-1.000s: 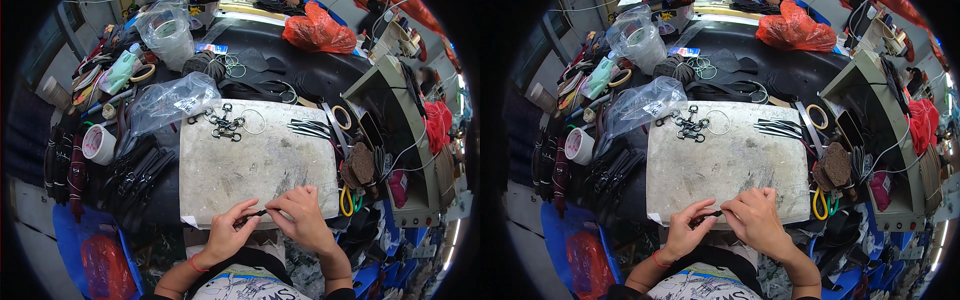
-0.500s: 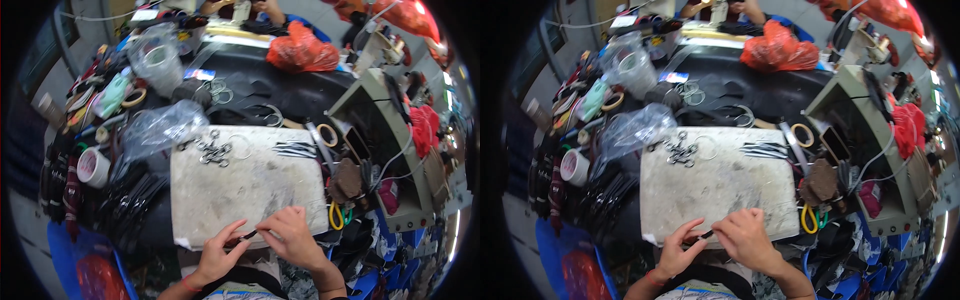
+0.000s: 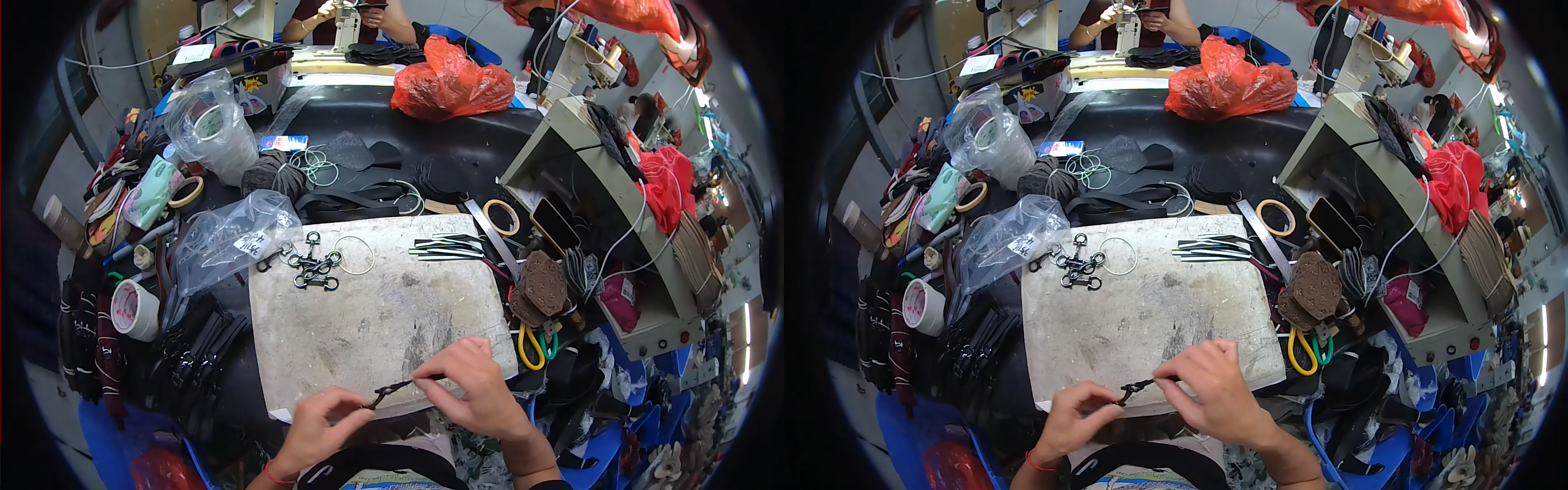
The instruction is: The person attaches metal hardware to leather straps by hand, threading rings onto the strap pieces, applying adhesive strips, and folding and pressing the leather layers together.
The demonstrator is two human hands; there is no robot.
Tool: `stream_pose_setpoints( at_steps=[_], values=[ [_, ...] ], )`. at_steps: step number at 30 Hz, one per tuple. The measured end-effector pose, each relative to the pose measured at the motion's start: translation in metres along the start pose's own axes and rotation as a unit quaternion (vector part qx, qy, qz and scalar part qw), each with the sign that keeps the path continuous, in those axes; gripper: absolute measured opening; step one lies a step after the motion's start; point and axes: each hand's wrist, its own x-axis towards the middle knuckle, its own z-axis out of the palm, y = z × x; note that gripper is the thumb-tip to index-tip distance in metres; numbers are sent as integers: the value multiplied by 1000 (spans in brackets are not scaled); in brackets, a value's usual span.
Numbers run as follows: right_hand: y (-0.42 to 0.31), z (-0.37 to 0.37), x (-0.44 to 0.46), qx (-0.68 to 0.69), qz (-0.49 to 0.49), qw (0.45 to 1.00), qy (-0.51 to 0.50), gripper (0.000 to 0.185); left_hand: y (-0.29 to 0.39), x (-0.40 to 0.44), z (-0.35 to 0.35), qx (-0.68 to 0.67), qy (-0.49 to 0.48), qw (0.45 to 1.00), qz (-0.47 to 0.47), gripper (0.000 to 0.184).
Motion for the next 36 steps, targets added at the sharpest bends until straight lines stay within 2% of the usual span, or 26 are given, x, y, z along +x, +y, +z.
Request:
stream_pose_setpoints(
  at_steps=[1, 3, 5, 6, 8, 9, 10, 11, 13, 15, 16, 17, 19, 20, 23, 25, 27, 29, 30, 33, 36],
  values=[
    [1, -1, 0, 22, 21, 999, 14, 9, -10, -1, -4, -109, 17, 992, -68, 14],
    [1, 3, -3, 63, 59, 996, 33, 9, -10, 0, -7, -213, 68, 975, 13, 8],
    [0, 20, -5, 95, 86, 991, 45, 11, 11, 9, 11, -375, 145, 914, 53, 6],
    [-2, 29, -5, 133, 107, 985, 3, 11, 19, 15, 17, -451, 181, 871, 74, 5],
    [-5, 46, -8, 206, 150, 964, -79, 13, 16, 22, 9, -580, 142, 800, 56, 9],
    [2, 49, -6, 195, 138, 968, -71, 14, 14, 24, 4, -639, 121, 758, 47, 12],
    [13, 52, -1, 186, 127, 972, -64, 15, 16, 28, -5, -652, 137, 744, 49, 16],
    [27, 56, 5, 179, 116, 975, -57, 15, 23, 27, -17, -622, 131, 769, 63, 13],
    [80, 47, 38, 16, 45, 994, 94, 18, 36, 16, -28, -546, 140, 824, 58, 12],
    [124, 36, 68, -182, 37, 968, 165, 15, 29, 5, -28, -467, 136, 873, 29, 11],
    [143, 37, 77, -196, 11, 958, 209, 11, 21, -2, -25, -464, 135, 875, -14, 10],
    [153, 40, 78, -216, 0, 954, 208, 10, 12, -7, -23, -461, 133, 876, -55, 10],
    [164, 44, 82, -254, -28, 944, 210, 8, -10, -15, -19, -490, 121, 860, -77, 9],
    [163, 45, 83, -275, -30, 936, 218, 11, -14, -16, -17, -461, 127, 874, -88, 8],
    [145, 51, 70, -255, -20, 952, 168, 13, -9, -14, -7, -370, 116, 918, -82, 11],
    [101, 61, 50, -41, -11, 987, 153, 18, -9, -8, -2, -288, 102, 949, -70, 13],
    [39, 53, 30, 66, 33, 995, 73, 19, 7, 0, -1, -230, 74, 967, -79, 16],
    [19, 53, 16, 126, 1, 990, 59, 21, 17, 7, 5, -203, 62, 975, -67, 16],
    [14, 53, 11, 152, -14, 987, 56, 22, 17, 9, 6, -189, 53, 979, -53, 19],
    [3, 51, 5, 214, 28, 976, 35, 15, 13, 13, 10, -185, 55, 981, -12, 18],
    [2, 55, 3, 193, 8, 981, 32, 16, 11, 11, 11, -124, 62, 990, 7, 15]
  ],
)
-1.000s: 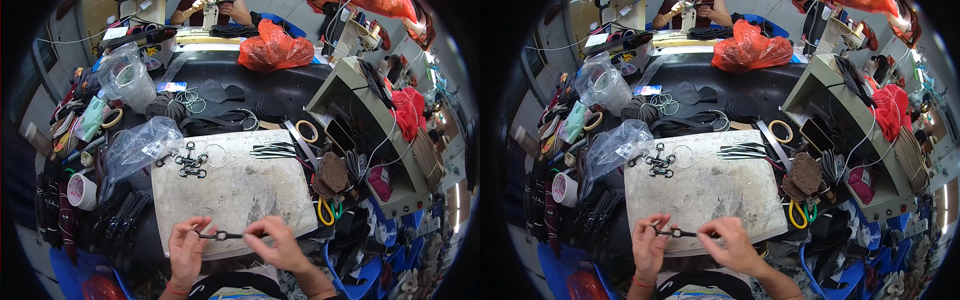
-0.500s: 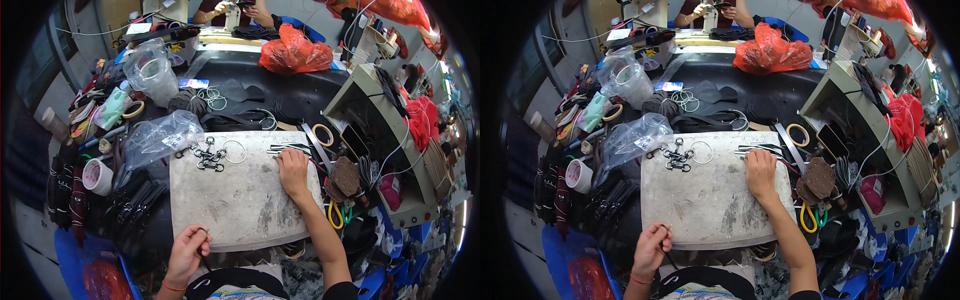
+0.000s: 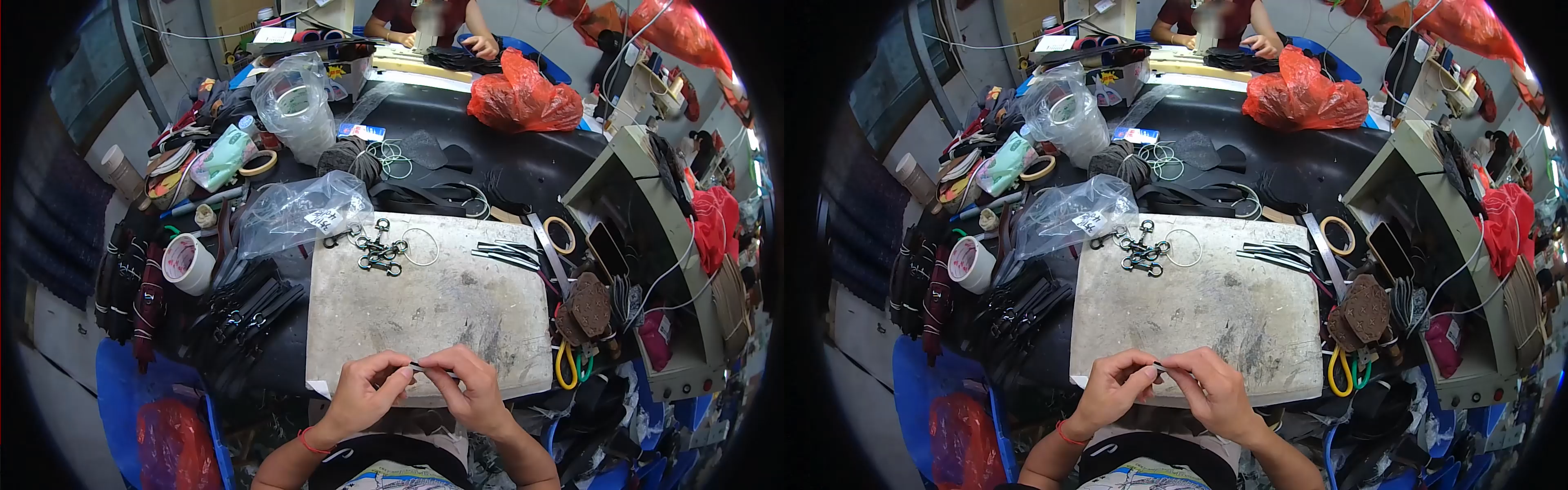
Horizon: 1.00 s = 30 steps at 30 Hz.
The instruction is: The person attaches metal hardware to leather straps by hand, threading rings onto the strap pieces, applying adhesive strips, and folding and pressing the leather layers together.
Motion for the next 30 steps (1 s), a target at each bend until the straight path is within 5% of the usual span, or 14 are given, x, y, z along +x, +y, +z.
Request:
stream_pose_setpoints(
  at_steps=[4, 6, 10, 13, 16, 17, 19, 21, 23, 24, 27, 28, 30],
  values=[
    [-2, -1, 4, -218, -169, 961, 13, 20, 2, -4, 5, 64, 40, 996, 43, 10],
    [-9, -6, 5, -280, -207, 937, -22, 23, 11, -8, 7, 193, 50, 974, 104, 9],
    [-12, -4, 4, -336, -246, 907, -65, 27, 12, -13, 13, 246, 82, 949, 180, 9],
    [5, 11, -2, -242, -243, 938, 39, 24, 3, -19, 14, 30, 64, 997, 33, 6],
    [14, 20, -11, -123, -133, 982, 57, 13, -4, -22, 12, -96, 35, 993, -54, 10],
    [14, 19, -12, 38, -41, 993, 105, 10, -3, -22, 10, -115, 26, 990, -73, 9],
    [7, 13, -14, 349, 137, 906, 194, 7, 3, -22, 7, -152, 0, 982, -108, 9],
    [11, -26, -18, 452, 116, 846, 257, 9, 2, -21, -4, -188, 19, 978, -93, 8],
    [19, -53, -47, 148, 173, 951, 208, 14, 5, -19, -27, -200, 86, 974, -66, 8],
    [14, -64, -58, 56, 172, 983, 43, 18, 10, -17, -37, -197, 110, 973, -46, 7],
    [21, -62, -96, -86, 31, 928, -362, 36, 11, -12, -45, -197, 113, 973, -34, 7],
    [20, -60, -100, -127, 63, 908, -395, 43, 9, -11, -40, -193, 100, 975, -43, 7],
    [0, -52, -81, -190, -4, 963, -190, 43, 3, -11, -27, -194, 76, 976, -71, 8]
  ],
)
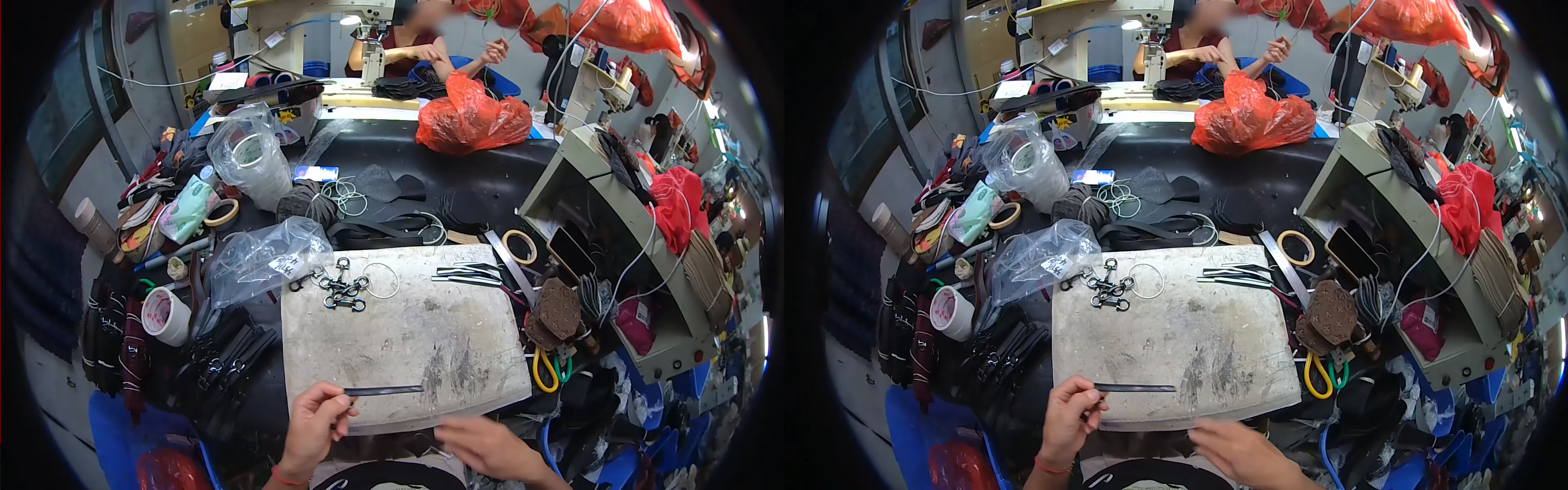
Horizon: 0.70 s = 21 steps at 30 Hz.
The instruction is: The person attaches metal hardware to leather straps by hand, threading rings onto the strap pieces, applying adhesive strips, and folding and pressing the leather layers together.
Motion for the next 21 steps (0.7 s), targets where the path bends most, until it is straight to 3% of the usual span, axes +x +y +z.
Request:
stream_pose_setpoints(
  at_steps=[1, 4, 7, 10, 13, 19, 21],
  values=[
    [-11, -6, 21, -35, -9, 993, 114, 43, -5, 0, 5, 9, -14, 1000, -14, 9],
    [-29, -1, 70, -118, -78, 961, 237, 34, -13, -4, 16, 10, -56, 998, -30, 11],
    [-9, 20, 80, -90, -58, 979, 173, 32, -13, -10, 15, 34, -78, 996, -21, 17],
    [-12, 16, 83, -76, -17, 968, 240, 26, -9, -15, 12, 66, -77, 995, -12, 35],
    [-13, 8, 75, -87, 9, 970, 226, 32, -9, -12, 20, 54, -33, 998, 1, 35],
    [-25, -5, 74, -119, 46, 963, 237, 42, -15, -7, 27, 96, -35, 994, 27, 36],
    [-17, -19, 75, -119, 80, 934, 327, 40, -16, -9, 28, 74, -33, 996, 26, 36]
  ],
)
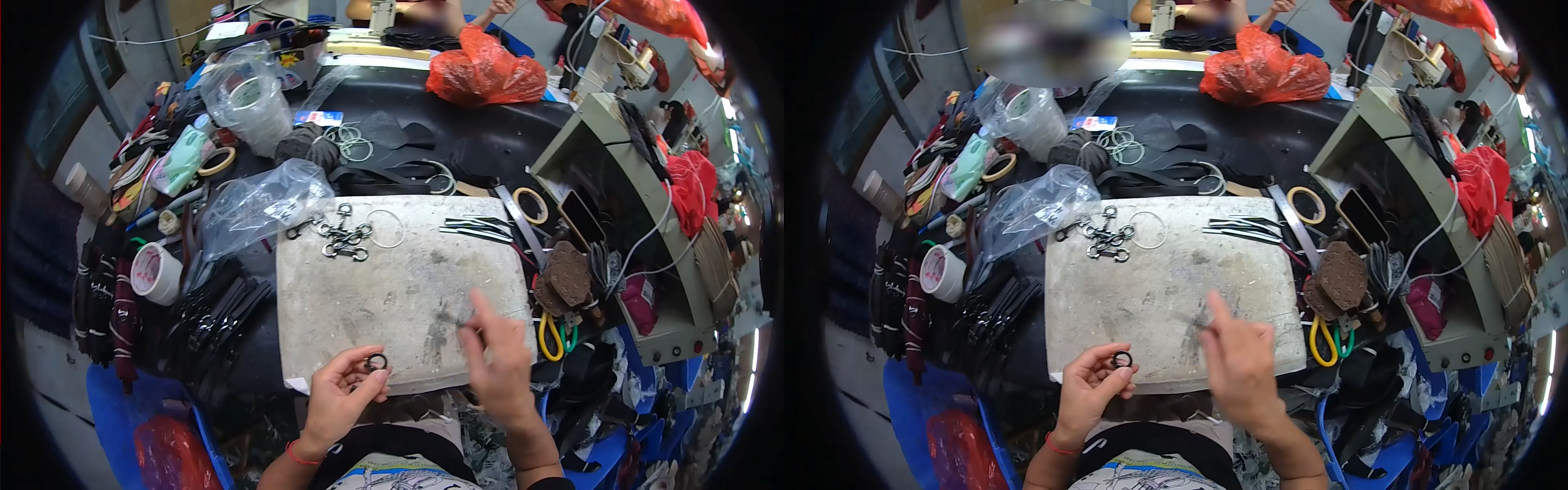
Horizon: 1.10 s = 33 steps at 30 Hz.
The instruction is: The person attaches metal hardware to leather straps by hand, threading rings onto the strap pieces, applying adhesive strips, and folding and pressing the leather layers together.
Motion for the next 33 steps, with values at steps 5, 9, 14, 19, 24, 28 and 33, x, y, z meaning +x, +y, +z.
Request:
stream_pose_setpoints(
  at_steps=[5, 9, 14, 19, 24, 28, 33],
  values=[
    [72, -29, 77, -21, 92, 963, 254, 18, -6, 0, -5, -24, -35, 999, -29, 34],
    [35, -6, 59, 25, -63, 995, 80, 18, -1, -1, 1, -49, 1, 998, -38, 33],
    [5, 19, 3, 54, -64, 996, -32, 20, 1, 3, -1, -35, 7, 999, -30, 30],
    [-5, 5, -4, 11, -118, 993, 10, 22, -1, 0, 5, 80, 49, 995, 27, 29],
    [113, -57, 33, -189, 111, 944, 248, 12, 0, -8, 2, 65, 44, 997, -4, 30],
    [142, -60, 2, -70, 169, 957, 225, 10, -6, -3, 6, 48, 23, 999, -8, 31],
    [62, -9, -7, 49, 95, 994, 8, 13, -7, 0, 14, 117, 14, 993, 24, 30]
  ],
)
